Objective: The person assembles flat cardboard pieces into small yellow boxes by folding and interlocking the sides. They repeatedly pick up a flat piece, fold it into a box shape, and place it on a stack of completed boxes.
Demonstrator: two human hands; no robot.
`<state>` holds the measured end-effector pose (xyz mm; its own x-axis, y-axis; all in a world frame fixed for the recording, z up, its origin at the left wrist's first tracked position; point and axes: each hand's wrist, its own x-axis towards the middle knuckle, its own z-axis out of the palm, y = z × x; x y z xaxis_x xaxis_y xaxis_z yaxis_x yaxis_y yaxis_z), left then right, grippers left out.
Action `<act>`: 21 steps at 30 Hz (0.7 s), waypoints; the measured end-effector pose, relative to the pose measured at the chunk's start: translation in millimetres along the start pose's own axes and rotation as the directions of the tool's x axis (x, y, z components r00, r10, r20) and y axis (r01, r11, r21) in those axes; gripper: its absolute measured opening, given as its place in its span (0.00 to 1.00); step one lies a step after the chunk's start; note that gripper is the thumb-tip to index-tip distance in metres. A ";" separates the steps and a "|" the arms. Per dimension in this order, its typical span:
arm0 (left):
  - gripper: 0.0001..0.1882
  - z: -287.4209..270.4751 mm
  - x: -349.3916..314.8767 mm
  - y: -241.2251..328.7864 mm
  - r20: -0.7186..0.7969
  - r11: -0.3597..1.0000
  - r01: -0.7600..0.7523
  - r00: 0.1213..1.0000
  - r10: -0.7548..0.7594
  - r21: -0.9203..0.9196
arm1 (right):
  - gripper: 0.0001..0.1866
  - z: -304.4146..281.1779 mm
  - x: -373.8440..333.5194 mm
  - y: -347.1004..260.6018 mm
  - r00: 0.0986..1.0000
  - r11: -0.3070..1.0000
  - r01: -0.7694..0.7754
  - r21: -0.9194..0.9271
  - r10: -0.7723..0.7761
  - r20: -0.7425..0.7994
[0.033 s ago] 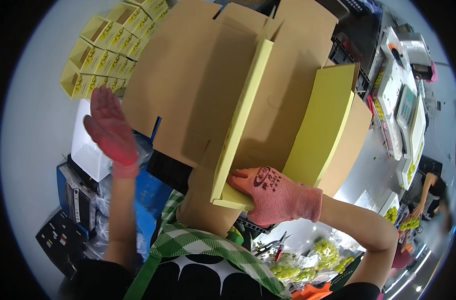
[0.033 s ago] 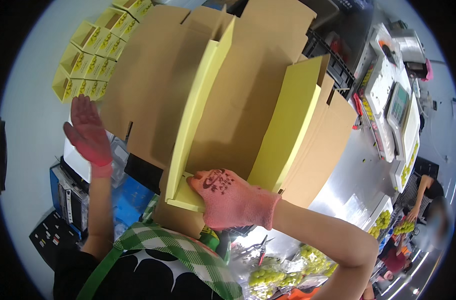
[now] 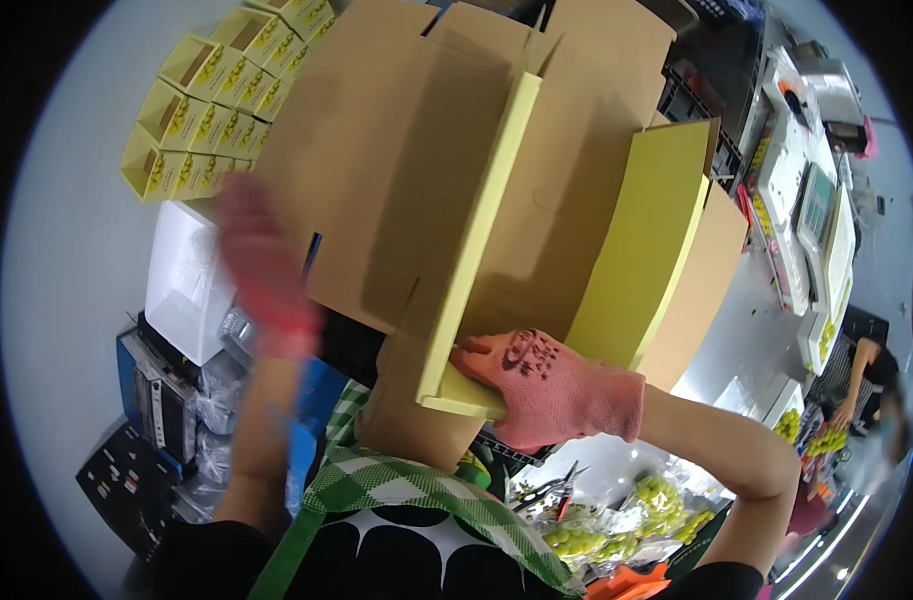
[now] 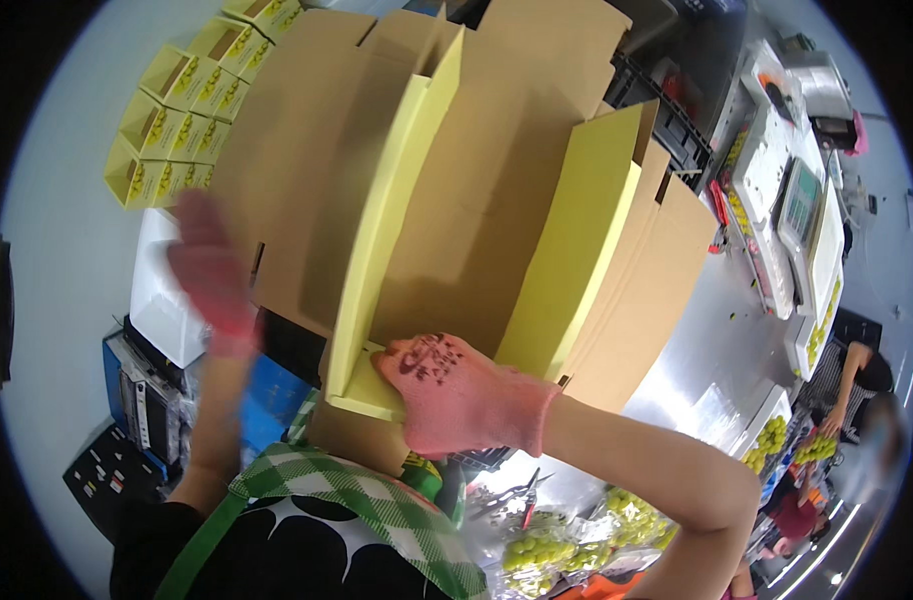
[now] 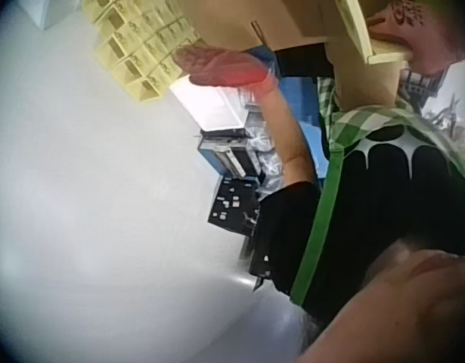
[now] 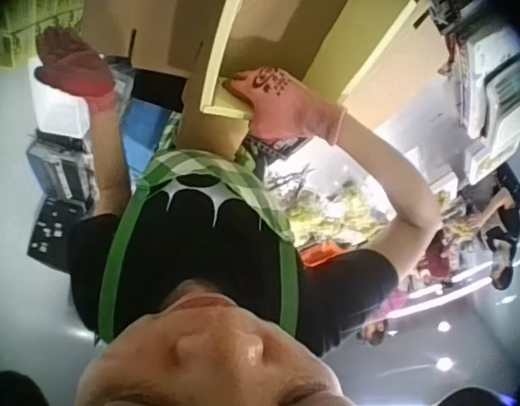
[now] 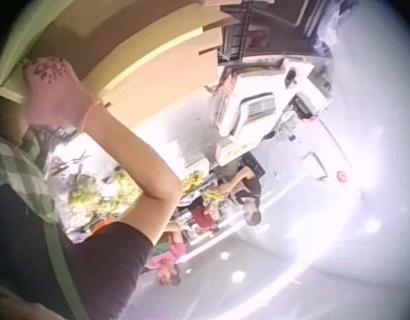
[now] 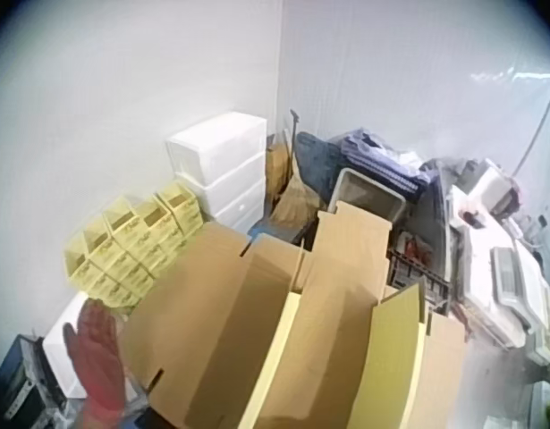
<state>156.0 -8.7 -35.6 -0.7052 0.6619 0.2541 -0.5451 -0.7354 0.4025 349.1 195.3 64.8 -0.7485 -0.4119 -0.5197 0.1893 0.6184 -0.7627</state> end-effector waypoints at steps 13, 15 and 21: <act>0.34 85.0 1.0 -95.7 -0.233 0.725 0.329 0.944 -0.235 0.604 | 0.25 -5.1 -37.2 -10.9 0.978 0.925 -0.034 -0.377 -0.047 -0.203; 0.32 84.8 2.1 -75.8 -0.242 0.504 0.283 0.959 -0.148 0.816 | 0.33 -18.8 -55.7 -21.9 0.921 0.964 0.014 -0.266 -0.116 -0.371; 0.36 56.2 7.9 -44.9 -0.231 0.609 0.154 0.972 0.051 0.778 | 0.35 11.6 -130.2 74.9 -0.215 0.781 0.608 0.144 0.337 -0.917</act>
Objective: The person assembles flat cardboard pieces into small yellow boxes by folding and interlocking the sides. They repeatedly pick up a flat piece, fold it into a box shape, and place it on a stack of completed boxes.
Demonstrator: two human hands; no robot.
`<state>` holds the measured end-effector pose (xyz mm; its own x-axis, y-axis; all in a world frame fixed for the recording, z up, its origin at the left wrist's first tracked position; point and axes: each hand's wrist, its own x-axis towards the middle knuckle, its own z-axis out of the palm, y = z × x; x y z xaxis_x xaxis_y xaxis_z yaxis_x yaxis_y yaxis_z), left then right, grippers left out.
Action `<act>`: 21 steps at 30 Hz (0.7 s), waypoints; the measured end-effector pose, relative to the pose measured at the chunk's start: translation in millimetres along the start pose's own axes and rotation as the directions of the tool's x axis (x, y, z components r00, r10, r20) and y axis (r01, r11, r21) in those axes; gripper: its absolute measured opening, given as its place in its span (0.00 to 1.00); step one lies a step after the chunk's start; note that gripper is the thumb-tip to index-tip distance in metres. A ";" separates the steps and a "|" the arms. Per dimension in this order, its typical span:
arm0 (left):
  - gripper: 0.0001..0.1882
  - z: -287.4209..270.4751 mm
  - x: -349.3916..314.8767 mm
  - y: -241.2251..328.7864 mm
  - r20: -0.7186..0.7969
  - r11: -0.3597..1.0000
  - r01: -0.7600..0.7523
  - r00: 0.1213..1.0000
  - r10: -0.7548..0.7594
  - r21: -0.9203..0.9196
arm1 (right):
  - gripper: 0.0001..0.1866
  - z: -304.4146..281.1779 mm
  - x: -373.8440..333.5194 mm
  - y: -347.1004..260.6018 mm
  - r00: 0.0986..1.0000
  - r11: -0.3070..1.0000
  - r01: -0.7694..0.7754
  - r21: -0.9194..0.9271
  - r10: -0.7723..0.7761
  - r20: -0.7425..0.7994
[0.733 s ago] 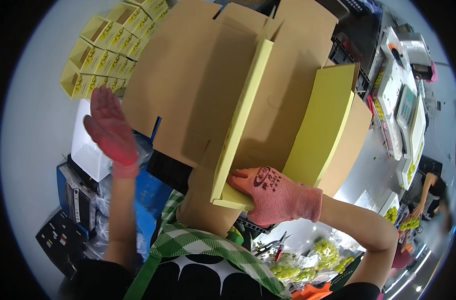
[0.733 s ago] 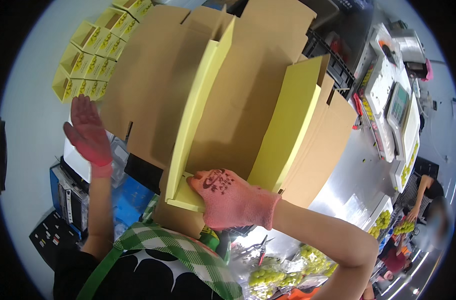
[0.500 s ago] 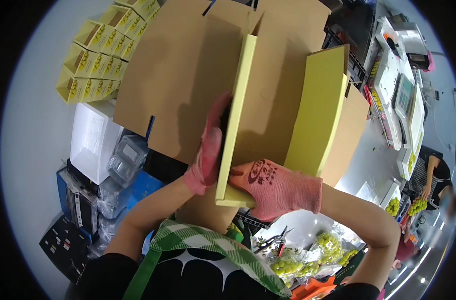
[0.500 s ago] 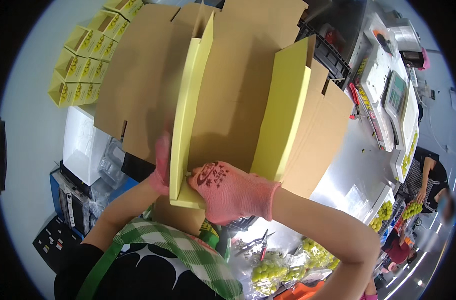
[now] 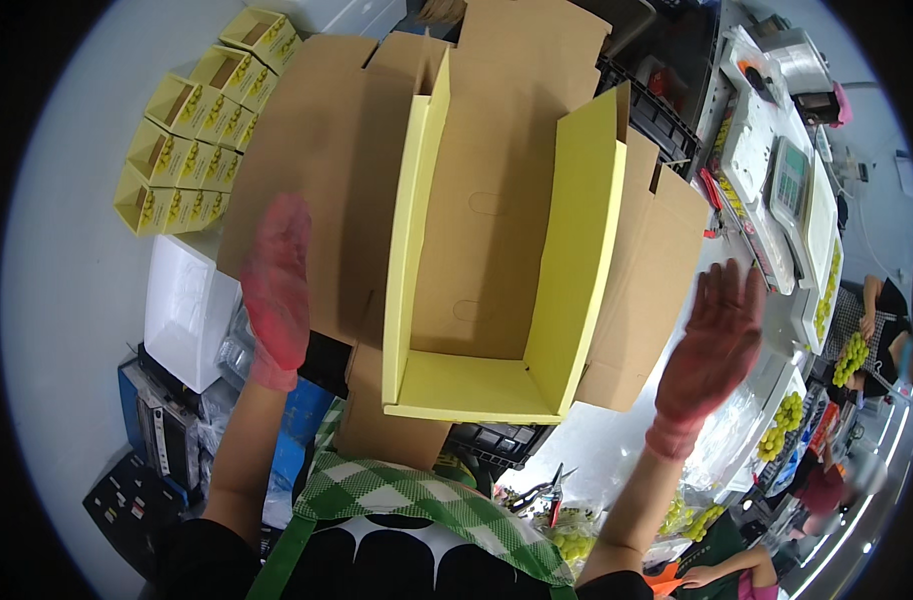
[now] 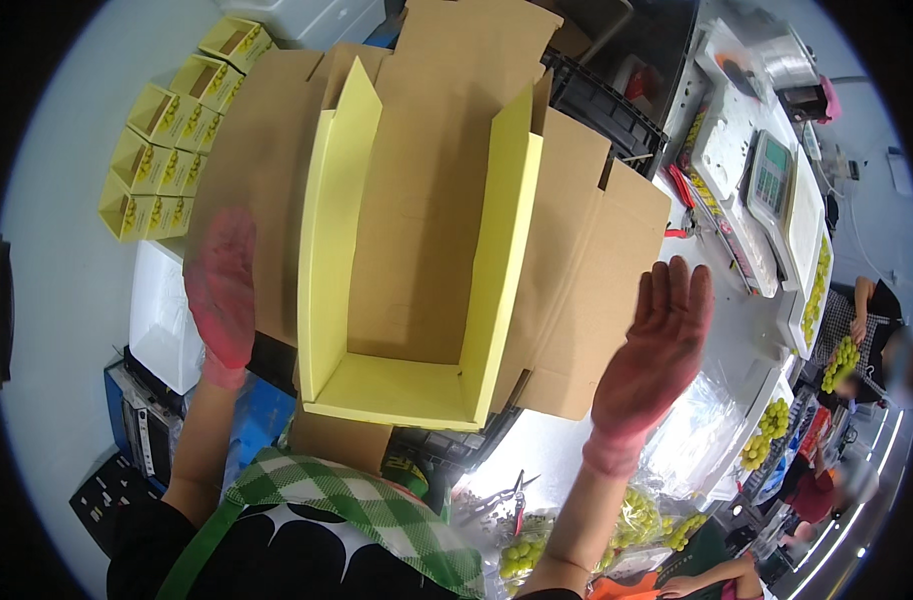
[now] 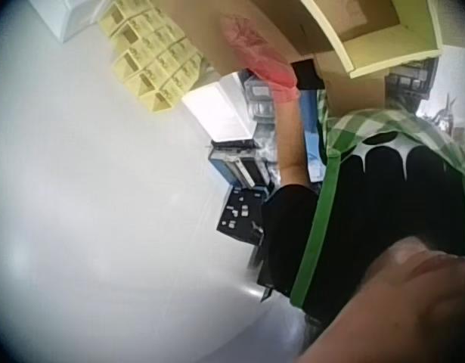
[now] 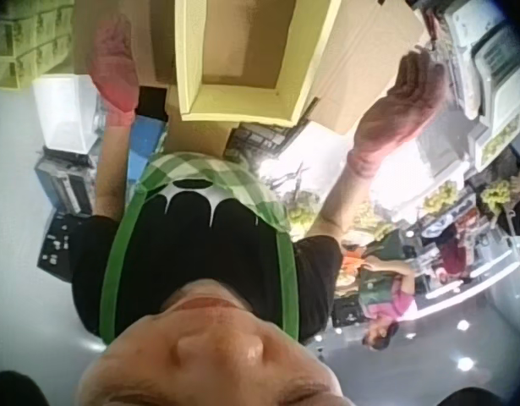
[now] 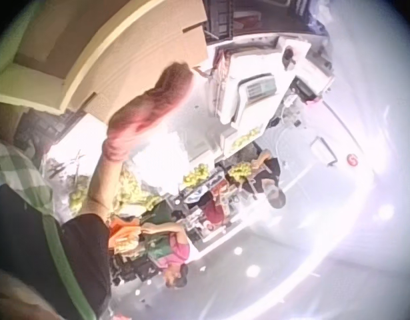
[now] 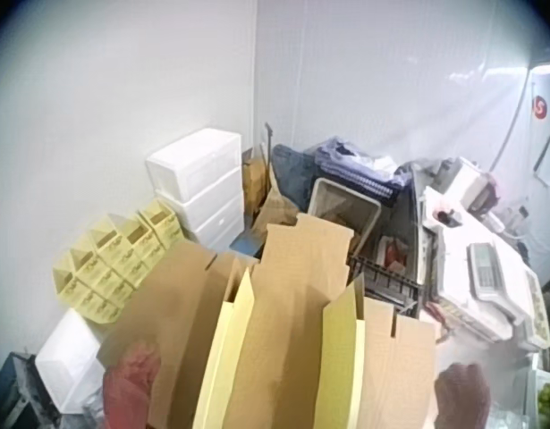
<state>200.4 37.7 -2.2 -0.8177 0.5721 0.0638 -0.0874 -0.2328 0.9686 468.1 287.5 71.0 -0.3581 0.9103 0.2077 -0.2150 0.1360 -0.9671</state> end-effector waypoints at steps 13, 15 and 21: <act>0.29 20.6 0.3 9.4 -0.135 0.997 0.024 0.990 -0.034 -0.076 | 0.33 -4.0 -19.8 59.6 0.961 0.980 -0.063 0.188 0.110 -0.253; 0.28 73.5 -23.1 -7.9 -0.070 0.848 0.174 0.968 -0.240 -0.500 | 0.30 52.6 -49.8 60.6 0.946 0.924 -0.213 0.317 0.277 -0.169; 0.25 61.0 -19.1 -24.8 0.188 0.895 0.431 0.894 -0.406 -0.117 | 0.36 79.1 -58.5 54.1 0.900 0.883 -0.411 0.225 0.355 0.253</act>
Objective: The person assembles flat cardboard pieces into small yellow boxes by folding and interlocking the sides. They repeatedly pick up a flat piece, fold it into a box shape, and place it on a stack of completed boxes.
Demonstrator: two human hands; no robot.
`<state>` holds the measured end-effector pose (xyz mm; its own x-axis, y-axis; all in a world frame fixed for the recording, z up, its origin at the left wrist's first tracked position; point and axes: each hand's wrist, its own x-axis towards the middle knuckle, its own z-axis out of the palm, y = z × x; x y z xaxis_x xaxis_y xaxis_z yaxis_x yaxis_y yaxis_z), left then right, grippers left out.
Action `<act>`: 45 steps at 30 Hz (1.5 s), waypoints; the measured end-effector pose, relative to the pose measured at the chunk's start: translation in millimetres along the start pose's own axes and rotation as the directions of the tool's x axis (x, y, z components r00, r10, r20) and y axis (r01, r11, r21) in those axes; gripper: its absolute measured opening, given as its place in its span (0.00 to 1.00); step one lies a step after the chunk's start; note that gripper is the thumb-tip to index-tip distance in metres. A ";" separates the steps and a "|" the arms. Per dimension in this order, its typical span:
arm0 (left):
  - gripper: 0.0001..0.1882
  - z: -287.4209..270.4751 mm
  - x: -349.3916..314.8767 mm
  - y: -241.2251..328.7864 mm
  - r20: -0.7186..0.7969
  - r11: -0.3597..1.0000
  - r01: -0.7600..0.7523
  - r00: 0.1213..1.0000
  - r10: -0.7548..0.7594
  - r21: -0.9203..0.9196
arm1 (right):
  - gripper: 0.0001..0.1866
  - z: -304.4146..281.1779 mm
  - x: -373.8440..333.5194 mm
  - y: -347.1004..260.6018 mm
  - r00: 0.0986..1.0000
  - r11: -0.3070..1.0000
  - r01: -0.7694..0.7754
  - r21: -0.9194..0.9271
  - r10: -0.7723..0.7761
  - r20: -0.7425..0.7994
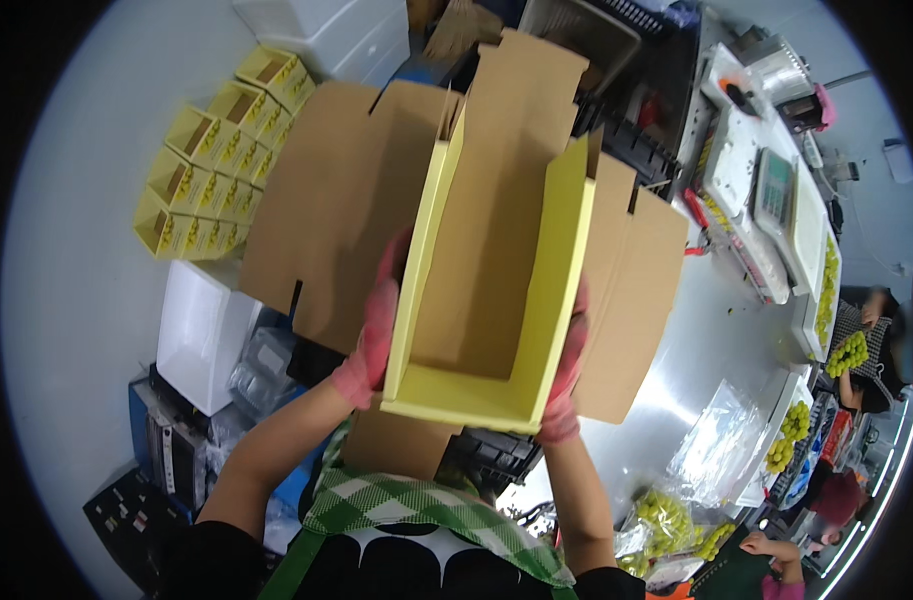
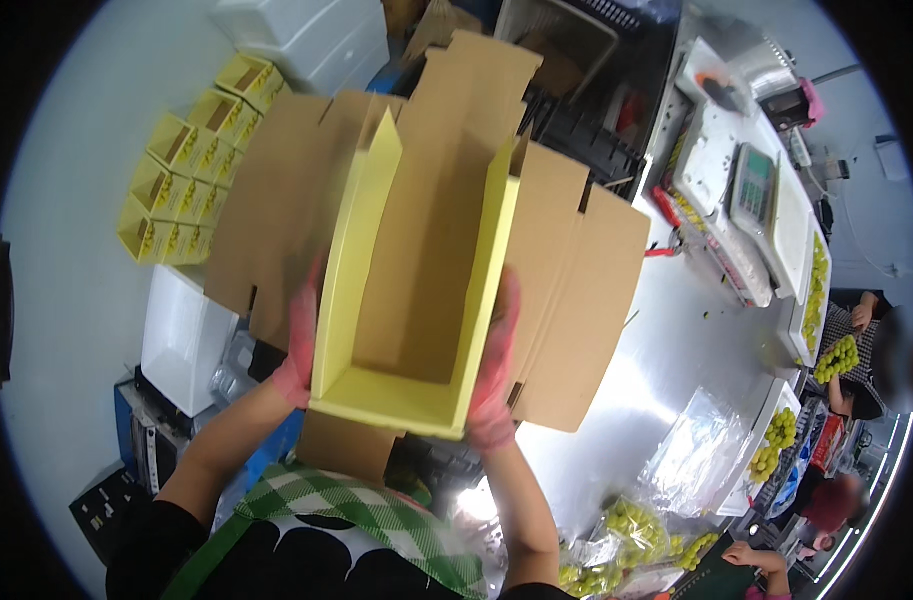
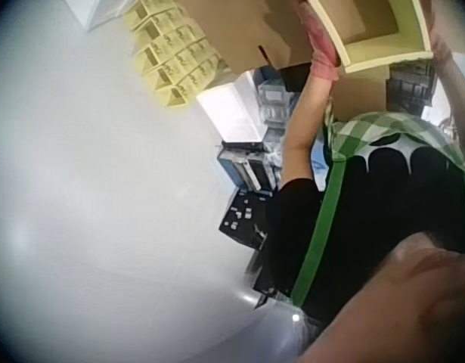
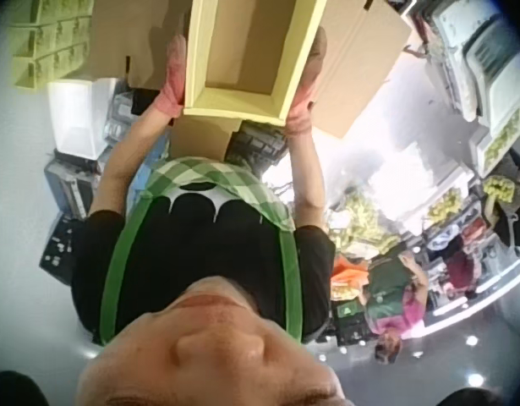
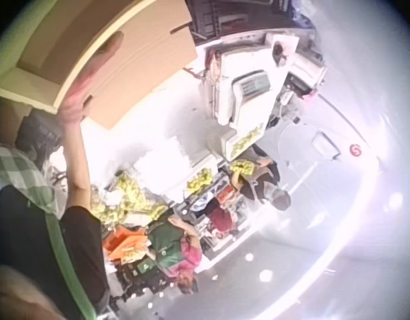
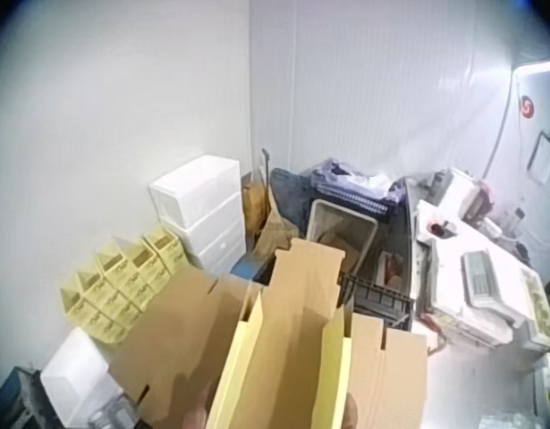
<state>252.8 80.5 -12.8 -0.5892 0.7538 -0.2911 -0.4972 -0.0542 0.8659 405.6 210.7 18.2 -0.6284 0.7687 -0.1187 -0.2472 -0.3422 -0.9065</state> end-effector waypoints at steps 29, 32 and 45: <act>0.25 35.8 -24.3 119.3 0.525 0.466 -0.322 0.743 -0.416 0.824 | 0.16 21.0 -33.9 -40.7 0.916 0.895 -0.105 -0.434 0.257 0.308; 0.27 32.6 -29.3 117.5 0.683 0.459 -0.525 0.662 -0.310 0.717 | 0.19 5.2 -25.9 -11.3 0.984 0.979 -0.175 -0.104 0.169 -0.061; 0.16 -16.1 -64.7 54.2 0.506 0.110 -0.669 0.649 0.568 0.735 | 0.25 30.4 -35.8 -52.7 0.982 0.988 -0.150 -0.042 0.154 0.110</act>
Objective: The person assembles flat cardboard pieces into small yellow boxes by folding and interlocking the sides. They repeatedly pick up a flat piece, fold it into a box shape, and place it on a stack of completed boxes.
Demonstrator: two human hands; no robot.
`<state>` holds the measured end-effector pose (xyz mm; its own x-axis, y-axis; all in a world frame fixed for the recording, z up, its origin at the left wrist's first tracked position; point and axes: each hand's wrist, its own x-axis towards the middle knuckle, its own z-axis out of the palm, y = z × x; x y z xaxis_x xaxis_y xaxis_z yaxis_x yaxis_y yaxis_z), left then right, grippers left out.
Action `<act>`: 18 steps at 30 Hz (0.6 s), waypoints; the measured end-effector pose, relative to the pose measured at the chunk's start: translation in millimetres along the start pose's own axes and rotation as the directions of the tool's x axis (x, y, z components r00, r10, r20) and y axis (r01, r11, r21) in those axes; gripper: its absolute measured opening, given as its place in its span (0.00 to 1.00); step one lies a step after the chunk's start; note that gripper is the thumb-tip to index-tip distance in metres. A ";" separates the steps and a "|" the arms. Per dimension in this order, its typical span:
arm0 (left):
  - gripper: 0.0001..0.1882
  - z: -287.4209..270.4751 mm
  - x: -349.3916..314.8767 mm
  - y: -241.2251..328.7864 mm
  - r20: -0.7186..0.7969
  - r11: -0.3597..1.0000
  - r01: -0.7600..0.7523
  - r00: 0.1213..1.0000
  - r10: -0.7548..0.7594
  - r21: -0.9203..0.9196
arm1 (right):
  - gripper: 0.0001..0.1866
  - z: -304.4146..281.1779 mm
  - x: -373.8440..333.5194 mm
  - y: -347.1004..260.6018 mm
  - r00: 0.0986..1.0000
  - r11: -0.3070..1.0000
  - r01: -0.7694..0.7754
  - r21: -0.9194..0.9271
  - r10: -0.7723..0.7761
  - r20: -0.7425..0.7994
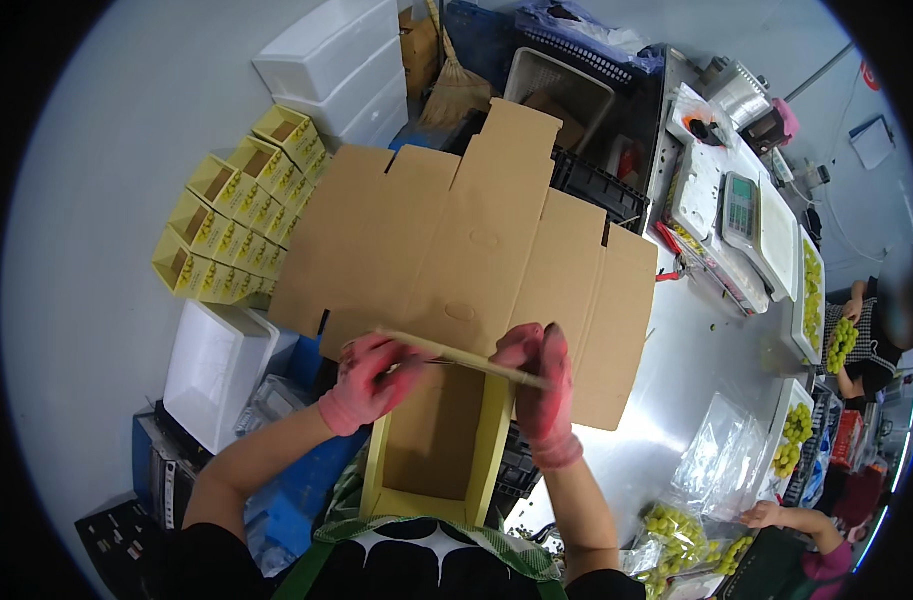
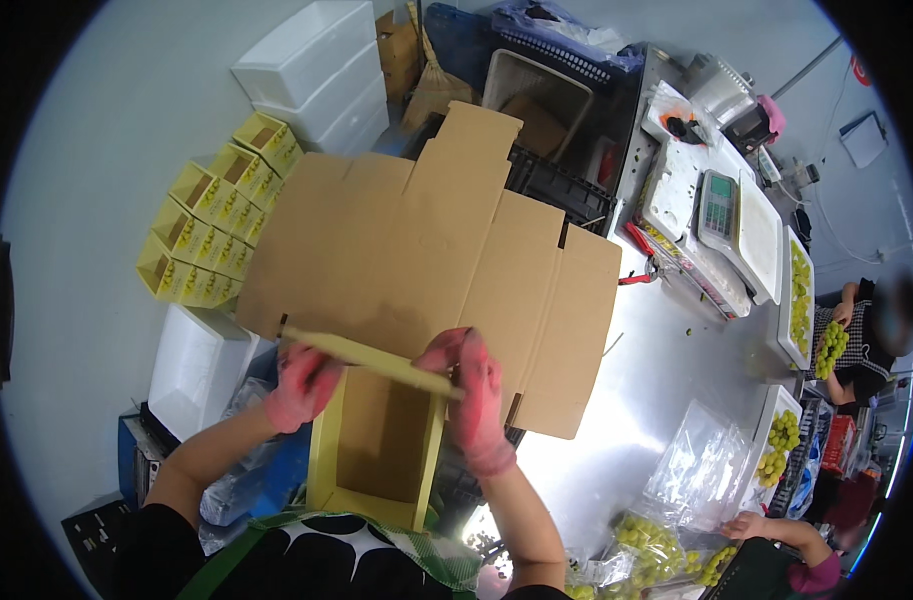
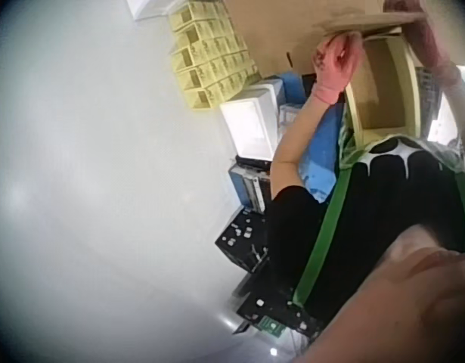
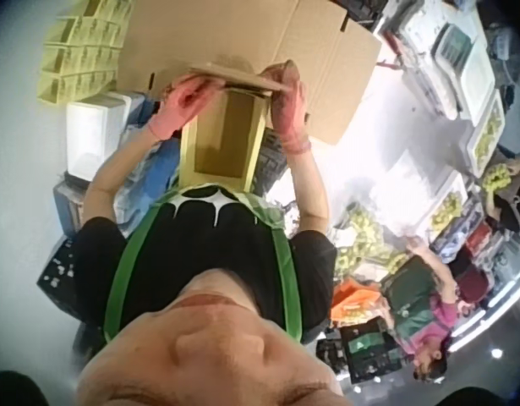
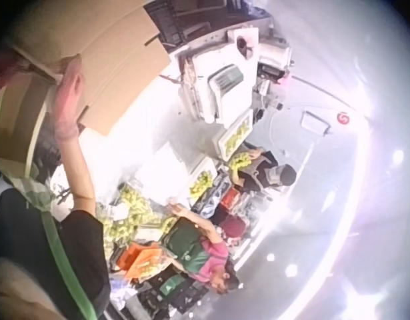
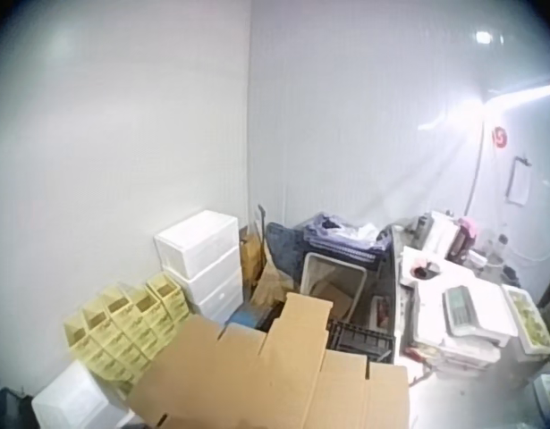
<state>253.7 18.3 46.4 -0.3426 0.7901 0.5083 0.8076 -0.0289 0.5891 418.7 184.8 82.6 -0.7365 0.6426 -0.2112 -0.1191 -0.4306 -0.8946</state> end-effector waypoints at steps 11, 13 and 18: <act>0.36 -34.9 46.7 1.6 0.578 0.614 0.609 0.765 -0.286 -0.503 | 0.15 -8.5 -3.6 0.1 0.923 0.795 0.333 -0.507 -0.165 0.347; 0.40 -45.0 79.4 16.5 0.827 0.782 0.609 0.502 -0.255 -0.129 | 0.23 -0.6 -4.0 -6.0 0.943 0.714 0.333 -0.616 -0.241 0.230; 0.33 -32.7 91.7 24.6 0.881 0.990 0.088 0.452 -0.136 0.108 | 0.35 -4.5 -7.2 -26.3 0.940 0.606 -0.030 -0.795 0.288 0.184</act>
<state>226.5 70.0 128.0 0.1584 0.9009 -0.4041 0.8216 0.1067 0.5600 430.1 194.4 105.9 -0.8490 0.3633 -0.3838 0.4793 0.2236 -0.8487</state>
